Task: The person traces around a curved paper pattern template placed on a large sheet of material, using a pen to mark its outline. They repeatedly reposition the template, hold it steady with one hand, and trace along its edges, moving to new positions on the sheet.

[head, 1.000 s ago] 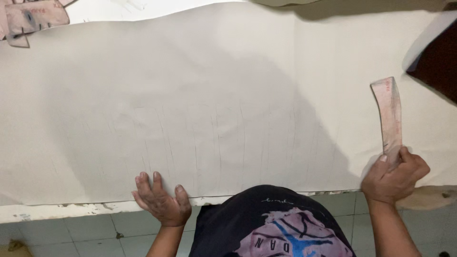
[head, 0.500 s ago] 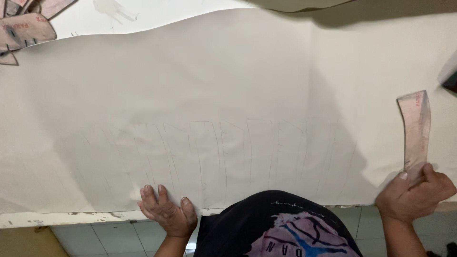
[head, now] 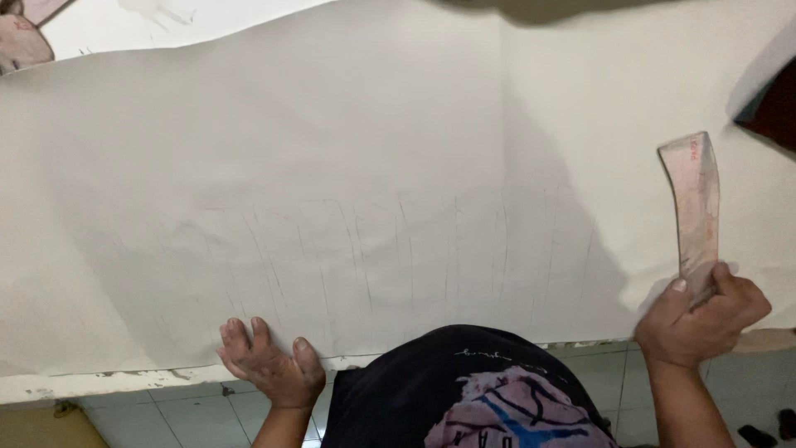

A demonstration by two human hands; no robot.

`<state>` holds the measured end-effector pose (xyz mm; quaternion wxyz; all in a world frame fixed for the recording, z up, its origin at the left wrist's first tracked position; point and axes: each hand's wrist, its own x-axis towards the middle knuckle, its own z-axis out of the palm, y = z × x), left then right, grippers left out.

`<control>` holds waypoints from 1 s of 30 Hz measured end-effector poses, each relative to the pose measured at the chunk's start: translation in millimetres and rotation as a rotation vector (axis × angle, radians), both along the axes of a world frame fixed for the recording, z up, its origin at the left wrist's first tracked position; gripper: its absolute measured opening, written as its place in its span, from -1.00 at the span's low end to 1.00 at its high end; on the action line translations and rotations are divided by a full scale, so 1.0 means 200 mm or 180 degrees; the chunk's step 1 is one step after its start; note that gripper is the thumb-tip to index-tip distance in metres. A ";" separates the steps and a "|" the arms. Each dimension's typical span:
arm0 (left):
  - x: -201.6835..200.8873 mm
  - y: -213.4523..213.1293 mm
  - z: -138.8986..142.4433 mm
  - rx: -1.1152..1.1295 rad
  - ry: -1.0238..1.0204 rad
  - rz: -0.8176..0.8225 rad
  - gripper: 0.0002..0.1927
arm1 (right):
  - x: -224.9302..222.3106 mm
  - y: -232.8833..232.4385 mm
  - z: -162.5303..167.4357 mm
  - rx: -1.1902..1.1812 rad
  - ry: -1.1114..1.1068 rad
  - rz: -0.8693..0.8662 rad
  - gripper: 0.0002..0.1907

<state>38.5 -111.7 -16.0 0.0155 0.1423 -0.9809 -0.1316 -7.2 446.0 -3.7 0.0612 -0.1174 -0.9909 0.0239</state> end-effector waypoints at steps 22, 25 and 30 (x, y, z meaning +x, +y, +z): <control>0.05 0.02 0.02 0.0103 0.0290 0.0106 -0.26 | 0.02 -0.01 -0.01 -0.0314 0.0296 0.0499 -0.64; 0.05 0.01 0.02 0.0045 0.0261 0.0144 -0.26 | 0.00 -0.02 0.00 -0.0326 0.0373 0.0589 -0.63; 0.06 0.01 0.03 -0.0003 0.0320 0.0148 -0.29 | -0.03 -0.07 0.04 -0.0416 0.0339 0.0637 -0.65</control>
